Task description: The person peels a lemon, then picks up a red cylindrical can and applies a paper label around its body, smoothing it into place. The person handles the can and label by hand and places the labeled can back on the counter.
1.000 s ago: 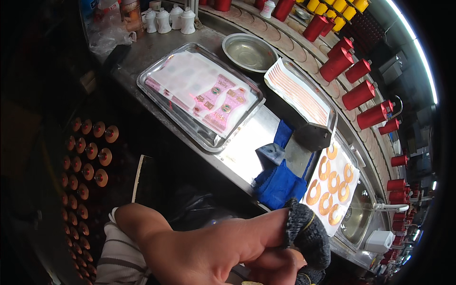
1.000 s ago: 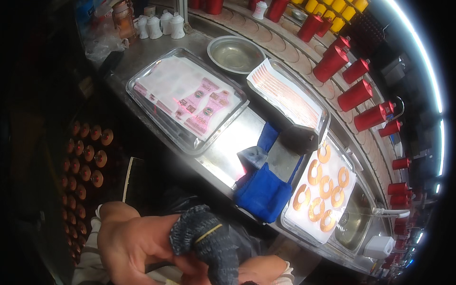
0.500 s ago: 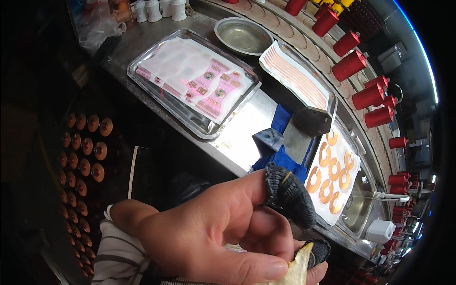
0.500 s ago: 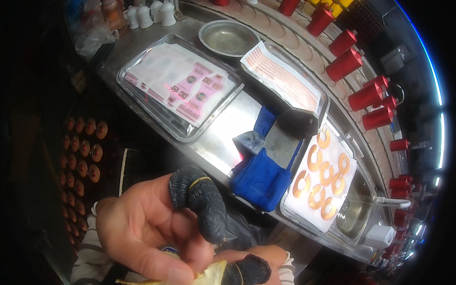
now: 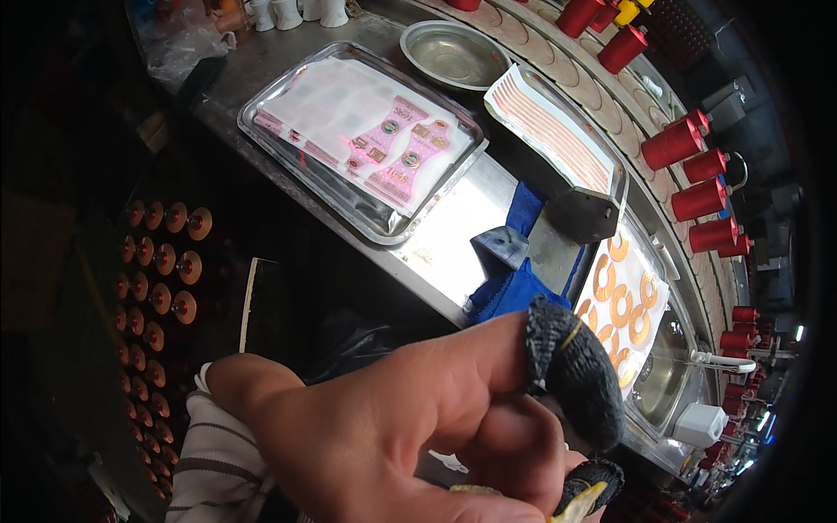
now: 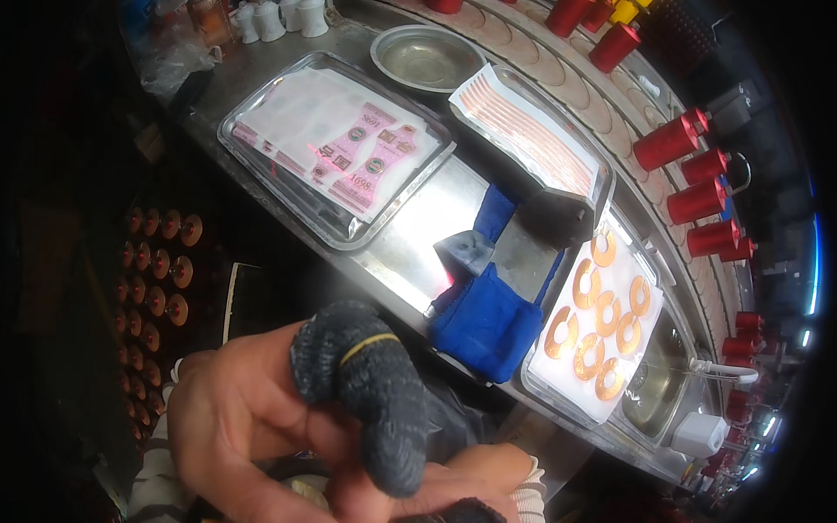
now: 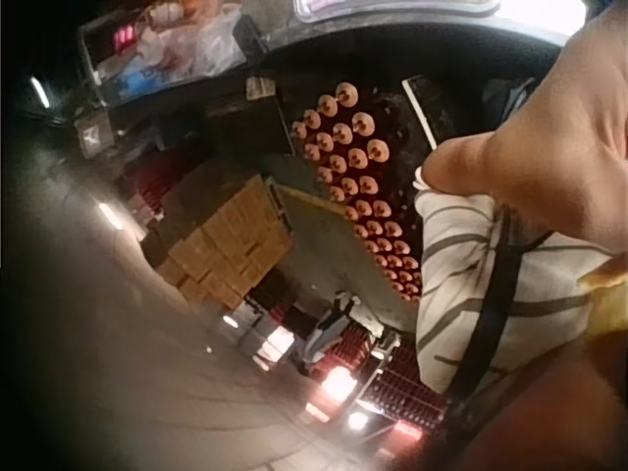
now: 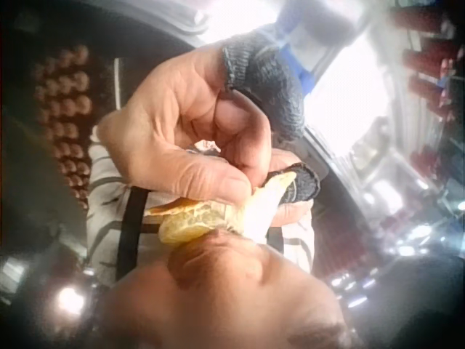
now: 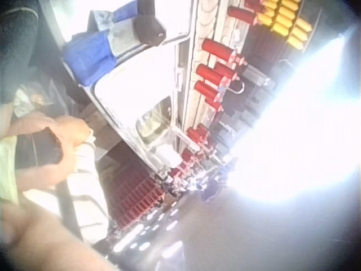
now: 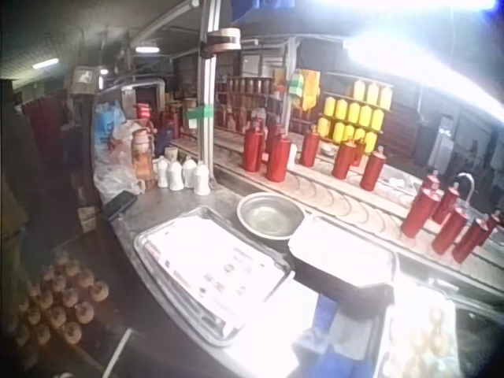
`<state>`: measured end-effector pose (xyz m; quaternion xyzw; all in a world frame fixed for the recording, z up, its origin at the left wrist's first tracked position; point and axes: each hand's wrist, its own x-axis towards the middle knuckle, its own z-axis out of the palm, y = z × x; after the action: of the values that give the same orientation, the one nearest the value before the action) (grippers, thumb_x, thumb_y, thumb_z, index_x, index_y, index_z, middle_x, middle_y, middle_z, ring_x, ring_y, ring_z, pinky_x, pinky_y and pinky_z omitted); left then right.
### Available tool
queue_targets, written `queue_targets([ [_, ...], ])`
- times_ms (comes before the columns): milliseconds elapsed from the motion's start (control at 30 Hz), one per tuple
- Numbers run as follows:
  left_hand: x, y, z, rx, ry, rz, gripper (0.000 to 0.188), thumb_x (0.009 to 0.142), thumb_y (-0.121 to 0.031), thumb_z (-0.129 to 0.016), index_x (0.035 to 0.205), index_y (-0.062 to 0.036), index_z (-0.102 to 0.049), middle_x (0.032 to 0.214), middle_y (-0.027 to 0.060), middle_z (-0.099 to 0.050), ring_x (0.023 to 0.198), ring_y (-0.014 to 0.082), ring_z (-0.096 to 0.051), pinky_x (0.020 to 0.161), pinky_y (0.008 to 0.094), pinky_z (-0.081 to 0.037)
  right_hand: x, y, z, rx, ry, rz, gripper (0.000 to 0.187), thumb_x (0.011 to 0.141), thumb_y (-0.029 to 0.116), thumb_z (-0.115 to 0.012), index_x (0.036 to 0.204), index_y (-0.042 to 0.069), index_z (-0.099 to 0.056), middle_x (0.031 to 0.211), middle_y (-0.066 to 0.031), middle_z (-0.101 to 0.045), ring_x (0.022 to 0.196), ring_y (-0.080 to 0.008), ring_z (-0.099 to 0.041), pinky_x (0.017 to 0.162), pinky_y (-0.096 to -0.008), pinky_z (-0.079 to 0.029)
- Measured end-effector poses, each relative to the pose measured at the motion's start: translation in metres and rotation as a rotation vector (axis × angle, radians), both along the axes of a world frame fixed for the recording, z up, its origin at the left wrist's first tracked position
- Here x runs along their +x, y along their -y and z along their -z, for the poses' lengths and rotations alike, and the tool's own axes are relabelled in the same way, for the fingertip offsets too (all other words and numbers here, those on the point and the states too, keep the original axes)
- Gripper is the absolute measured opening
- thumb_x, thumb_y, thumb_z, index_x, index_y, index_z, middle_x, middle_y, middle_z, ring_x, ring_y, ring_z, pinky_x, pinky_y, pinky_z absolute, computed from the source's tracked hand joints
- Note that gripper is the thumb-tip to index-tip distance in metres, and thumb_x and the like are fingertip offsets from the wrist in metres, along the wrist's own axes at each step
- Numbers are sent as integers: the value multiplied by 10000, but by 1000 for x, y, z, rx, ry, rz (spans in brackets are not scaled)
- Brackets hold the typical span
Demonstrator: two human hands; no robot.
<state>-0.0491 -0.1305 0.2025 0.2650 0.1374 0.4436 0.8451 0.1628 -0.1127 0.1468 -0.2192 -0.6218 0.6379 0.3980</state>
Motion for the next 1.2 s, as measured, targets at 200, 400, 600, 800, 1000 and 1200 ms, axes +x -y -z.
queue_targets([
  [200, 5, -4, 10, -21, 135, -51, 579, 798, 91, -720, 1288, 25, -419, 906, 140, -664, 834, 168, -649, 743, 287, -509, 2, 6, -6, 19, 4, 32, 140, 853, 58, -722, 938, -41, -669, 962, -142, -705, 839, -173, -681, 744, -268, -515],
  [400, -1, -13, -7, -247, 1, -74, 616, 792, 74, -688, 1318, 32, -370, 937, 154, -641, 871, 176, -653, 783, 289, -512, 6, 4, -3, 29, 19, 64, 131, 855, 63, -722, 918, -40, -672, 950, -142, -707, 823, -171, -683, 732, -266, -516],
  [600, -5, -26, 44, -112, 1, -267, 434, 982, -96, -577, 1344, 24, -371, 1154, 142, -615, 1058, 175, -627, 922, 298, -513, -15, -1, 6, -175, -69, 280, 125, 856, 69, -721, 898, -39, -675, 937, -143, -708, 808, -168, -684, 720, -264, -516],
  [800, -11, -17, 76, -83, -315, -438, 469, 1024, -240, -529, 1386, 5, -360, 1261, 202, -600, 1164, 222, -600, 1023, 369, -464, -21, -11, 38, -404, -258, 432, 89, 914, 10, -622, 988, -40, -623, 988, -90, -677, 869, -117, -625, 798, -245, -489],
  [1000, -3, -8, 76, 92, -308, -475, 492, 971, -89, -617, 1376, 11, -354, 1181, 177, -630, 1130, 202, -611, 999, 337, -480, -21, -10, 50, -479, -361, 373, 93, 926, 21, -614, 1004, -31, -617, 1016, -90, -670, 906, -117, -621, 829, -255, -485],
  [1200, 1, -4, 77, 103, -456, -511, 455, 956, 0, -600, 1329, 17, -340, 1109, 177, -658, 1043, 196, -660, 912, 299, -539, -16, -5, 50, -408, -349, 367, 97, 924, 30, -621, 1000, -31, -621, 986, -76, -668, 879, -106, -615, 793, -248, -485],
])
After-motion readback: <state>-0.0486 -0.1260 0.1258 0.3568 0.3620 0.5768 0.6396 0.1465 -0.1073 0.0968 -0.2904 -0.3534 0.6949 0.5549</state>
